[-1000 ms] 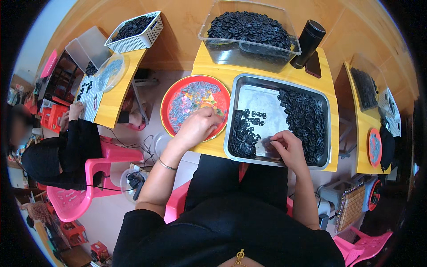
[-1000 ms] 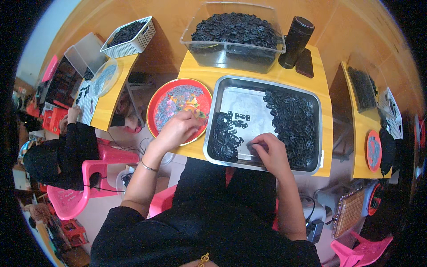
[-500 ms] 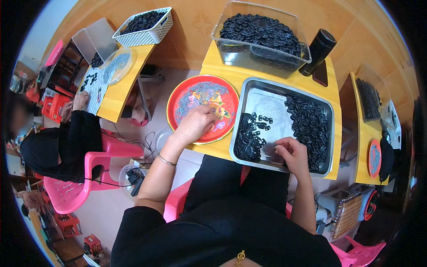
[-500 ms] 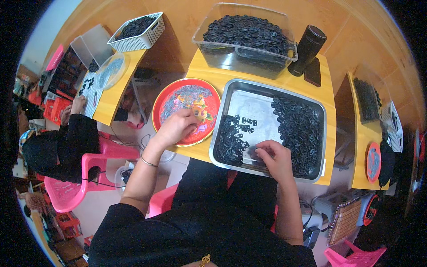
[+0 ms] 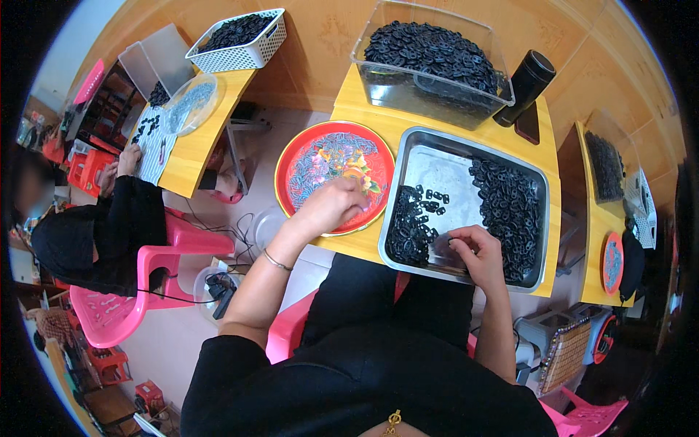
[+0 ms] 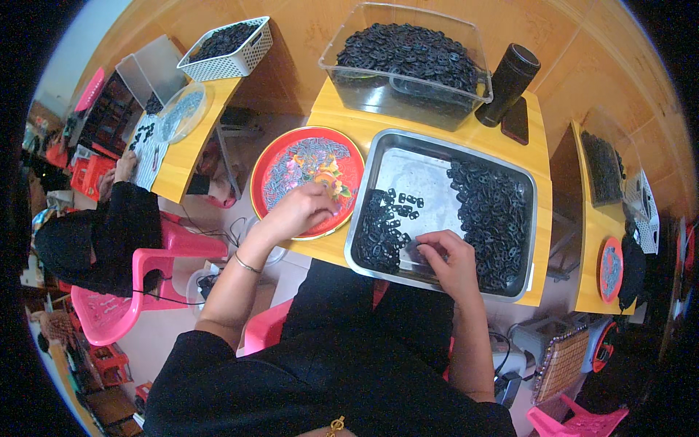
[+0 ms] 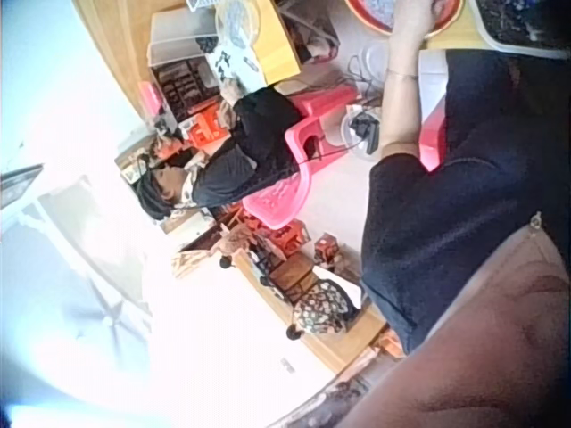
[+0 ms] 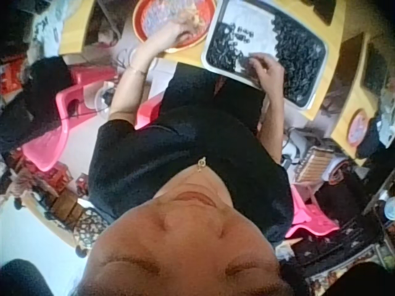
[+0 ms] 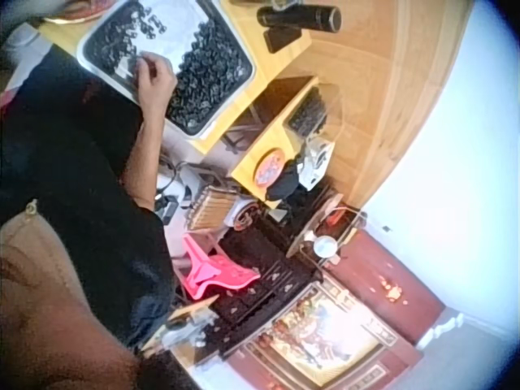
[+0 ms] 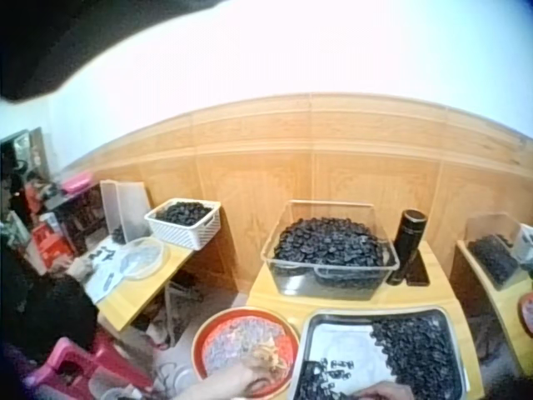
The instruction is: The person assembles plastic clips by taking pins from a round tray and fitting them into black plastic pieces by hand.
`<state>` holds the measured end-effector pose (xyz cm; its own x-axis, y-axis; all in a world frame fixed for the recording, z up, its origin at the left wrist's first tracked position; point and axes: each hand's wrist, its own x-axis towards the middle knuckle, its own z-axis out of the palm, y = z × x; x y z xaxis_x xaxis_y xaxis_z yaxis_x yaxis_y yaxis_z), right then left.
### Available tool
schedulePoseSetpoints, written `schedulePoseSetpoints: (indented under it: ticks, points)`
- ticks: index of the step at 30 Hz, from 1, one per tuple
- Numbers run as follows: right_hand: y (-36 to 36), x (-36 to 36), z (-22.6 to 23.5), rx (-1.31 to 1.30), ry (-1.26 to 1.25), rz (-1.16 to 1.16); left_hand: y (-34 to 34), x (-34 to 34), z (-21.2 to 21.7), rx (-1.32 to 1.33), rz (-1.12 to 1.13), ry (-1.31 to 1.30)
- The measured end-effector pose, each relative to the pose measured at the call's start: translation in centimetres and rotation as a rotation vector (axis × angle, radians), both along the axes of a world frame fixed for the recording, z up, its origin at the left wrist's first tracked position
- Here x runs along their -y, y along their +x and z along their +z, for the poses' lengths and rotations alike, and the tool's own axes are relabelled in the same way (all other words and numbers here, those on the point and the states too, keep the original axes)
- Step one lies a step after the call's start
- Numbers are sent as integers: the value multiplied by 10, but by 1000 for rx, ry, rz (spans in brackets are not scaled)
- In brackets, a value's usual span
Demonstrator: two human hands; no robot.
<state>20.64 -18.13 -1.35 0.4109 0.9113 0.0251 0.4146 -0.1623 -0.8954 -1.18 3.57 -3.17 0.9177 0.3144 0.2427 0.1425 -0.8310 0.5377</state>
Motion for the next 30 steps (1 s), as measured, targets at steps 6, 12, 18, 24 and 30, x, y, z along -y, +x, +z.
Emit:
schedulePoseSetpoints:
  ticks: [6,12,18,24,30]
  points:
    - [1,1,2,18,-6,6,-9,-12,11,71,150,59]
    - [1,3,-3,-69,-51,-6,-24,-6,19,-7,100,58]
    - [-2,1,0,-67,-58,16,-27,1,14,-47,109,140]
    - [0,4,-3,-57,-69,13,-41,4,32,-309,216,48]
    - [-4,1,-2,-52,-37,33,-43,6,22,-495,320,104]
